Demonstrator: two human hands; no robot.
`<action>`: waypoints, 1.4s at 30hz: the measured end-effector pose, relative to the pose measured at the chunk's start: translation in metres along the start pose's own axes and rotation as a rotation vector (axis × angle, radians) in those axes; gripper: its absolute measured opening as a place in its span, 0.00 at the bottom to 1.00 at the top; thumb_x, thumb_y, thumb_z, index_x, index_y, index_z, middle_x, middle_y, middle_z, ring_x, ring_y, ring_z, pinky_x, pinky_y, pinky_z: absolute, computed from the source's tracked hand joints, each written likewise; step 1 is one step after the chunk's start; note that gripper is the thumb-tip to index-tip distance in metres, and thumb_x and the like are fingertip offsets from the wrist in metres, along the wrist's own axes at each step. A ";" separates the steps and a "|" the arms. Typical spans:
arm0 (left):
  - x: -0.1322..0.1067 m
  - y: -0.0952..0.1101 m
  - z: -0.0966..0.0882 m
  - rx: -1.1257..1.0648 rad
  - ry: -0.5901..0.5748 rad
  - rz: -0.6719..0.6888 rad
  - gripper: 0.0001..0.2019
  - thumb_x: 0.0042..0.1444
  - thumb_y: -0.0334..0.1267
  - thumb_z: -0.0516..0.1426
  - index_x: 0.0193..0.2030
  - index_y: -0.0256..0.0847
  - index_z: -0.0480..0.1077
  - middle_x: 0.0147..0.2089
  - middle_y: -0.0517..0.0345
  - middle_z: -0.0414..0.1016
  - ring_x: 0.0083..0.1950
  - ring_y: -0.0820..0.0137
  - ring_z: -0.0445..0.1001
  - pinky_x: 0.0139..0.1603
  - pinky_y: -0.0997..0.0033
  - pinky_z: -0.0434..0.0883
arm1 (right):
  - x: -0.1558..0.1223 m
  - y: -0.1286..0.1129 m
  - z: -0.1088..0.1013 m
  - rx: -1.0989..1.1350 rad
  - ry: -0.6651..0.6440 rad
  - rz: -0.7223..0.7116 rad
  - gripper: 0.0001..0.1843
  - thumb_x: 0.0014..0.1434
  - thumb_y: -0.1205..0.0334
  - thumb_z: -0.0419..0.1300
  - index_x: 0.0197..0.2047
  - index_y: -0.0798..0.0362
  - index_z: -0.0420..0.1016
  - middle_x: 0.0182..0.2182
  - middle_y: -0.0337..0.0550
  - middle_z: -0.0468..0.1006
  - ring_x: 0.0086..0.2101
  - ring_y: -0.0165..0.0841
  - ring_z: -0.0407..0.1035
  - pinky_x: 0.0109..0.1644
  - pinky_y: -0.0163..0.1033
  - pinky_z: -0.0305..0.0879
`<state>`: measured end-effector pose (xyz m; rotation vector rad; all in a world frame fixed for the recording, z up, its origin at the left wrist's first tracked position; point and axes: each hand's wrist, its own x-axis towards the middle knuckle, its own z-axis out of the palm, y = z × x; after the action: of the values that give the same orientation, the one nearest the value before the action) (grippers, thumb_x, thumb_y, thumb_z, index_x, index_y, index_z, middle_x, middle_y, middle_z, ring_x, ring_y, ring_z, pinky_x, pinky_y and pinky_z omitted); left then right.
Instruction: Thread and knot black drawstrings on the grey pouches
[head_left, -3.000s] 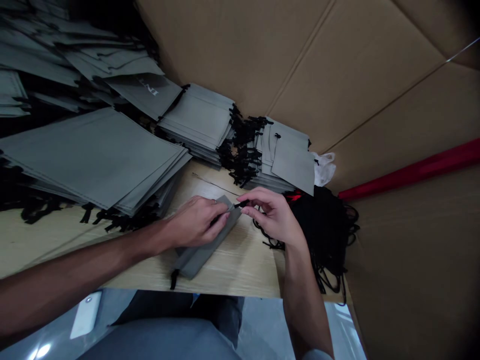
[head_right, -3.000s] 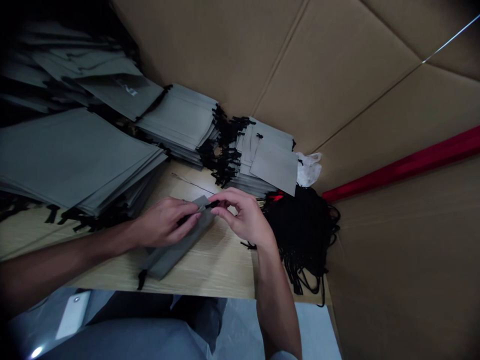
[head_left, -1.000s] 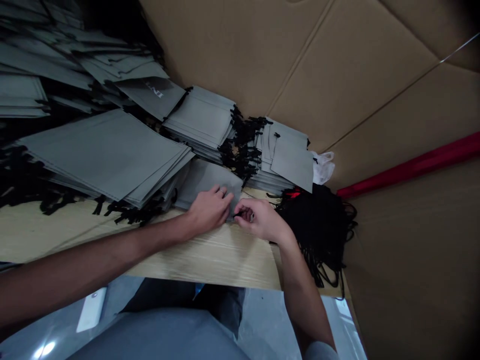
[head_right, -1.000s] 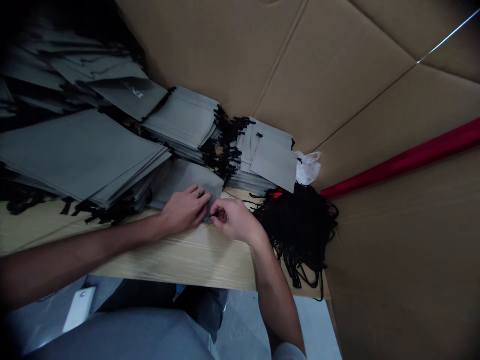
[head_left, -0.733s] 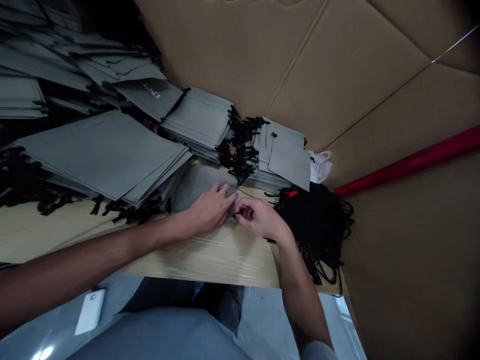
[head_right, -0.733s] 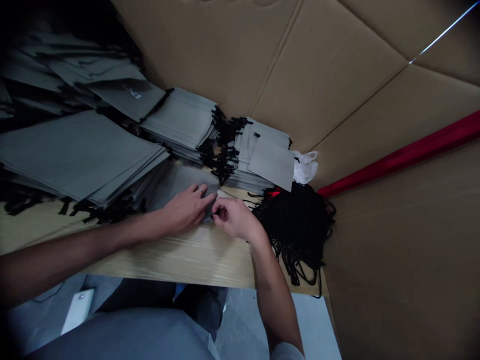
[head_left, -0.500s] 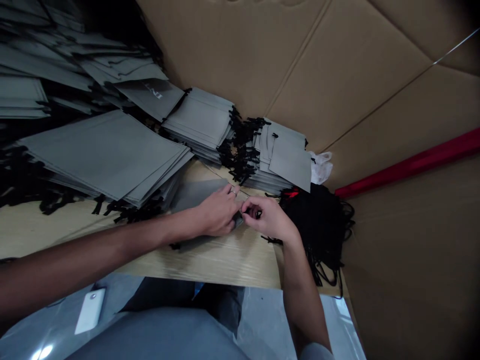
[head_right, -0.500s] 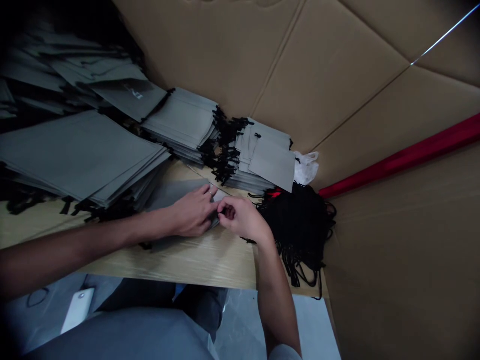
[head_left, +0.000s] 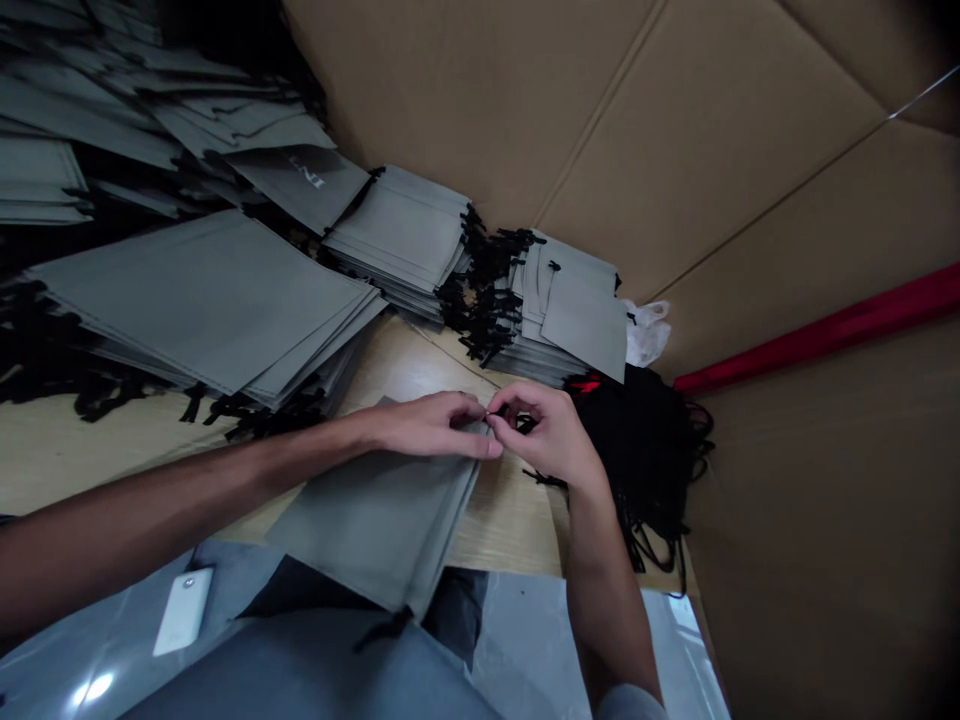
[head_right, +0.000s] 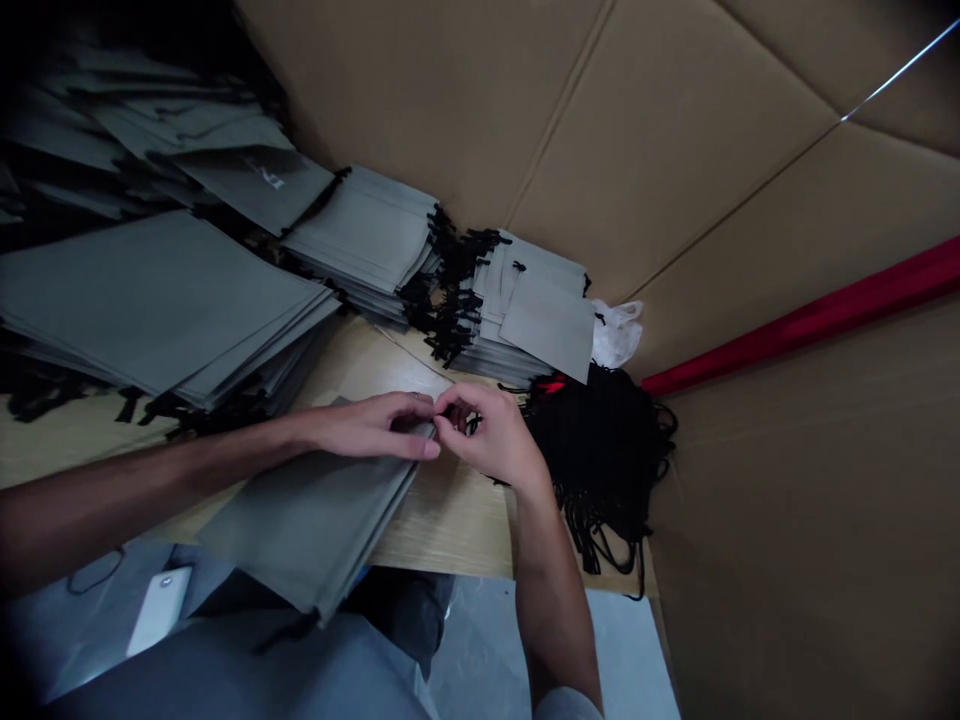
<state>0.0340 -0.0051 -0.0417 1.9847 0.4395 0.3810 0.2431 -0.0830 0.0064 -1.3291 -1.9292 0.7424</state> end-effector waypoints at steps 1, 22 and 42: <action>-0.002 0.001 0.001 0.048 0.005 -0.016 0.09 0.60 0.42 0.59 0.41 0.39 0.75 0.42 0.55 0.80 0.44 0.64 0.79 0.47 0.68 0.74 | 0.000 0.000 0.001 0.003 -0.001 0.002 0.05 0.62 0.68 0.67 0.42 0.51 0.82 0.33 0.37 0.81 0.30 0.29 0.73 0.37 0.34 0.70; -0.010 0.010 0.017 0.258 0.198 -0.233 0.17 0.57 0.27 0.51 0.39 0.37 0.83 0.39 0.48 0.88 0.42 0.62 0.84 0.43 0.69 0.73 | 0.004 -0.005 0.026 0.003 0.041 -0.106 0.05 0.63 0.68 0.67 0.42 0.51 0.82 0.33 0.37 0.81 0.30 0.28 0.73 0.37 0.34 0.71; -0.018 -0.015 0.030 0.476 0.219 -0.085 0.10 0.58 0.29 0.52 0.29 0.40 0.72 0.29 0.52 0.78 0.34 0.64 0.76 0.40 0.66 0.70 | 0.006 0.017 0.014 0.331 -0.202 0.086 0.16 0.61 0.54 0.76 0.48 0.52 0.82 0.40 0.43 0.83 0.36 0.31 0.76 0.43 0.37 0.75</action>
<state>0.0288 -0.0307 -0.0692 2.3819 0.8104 0.4744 0.2404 -0.0735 -0.0139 -1.1723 -1.8085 1.2205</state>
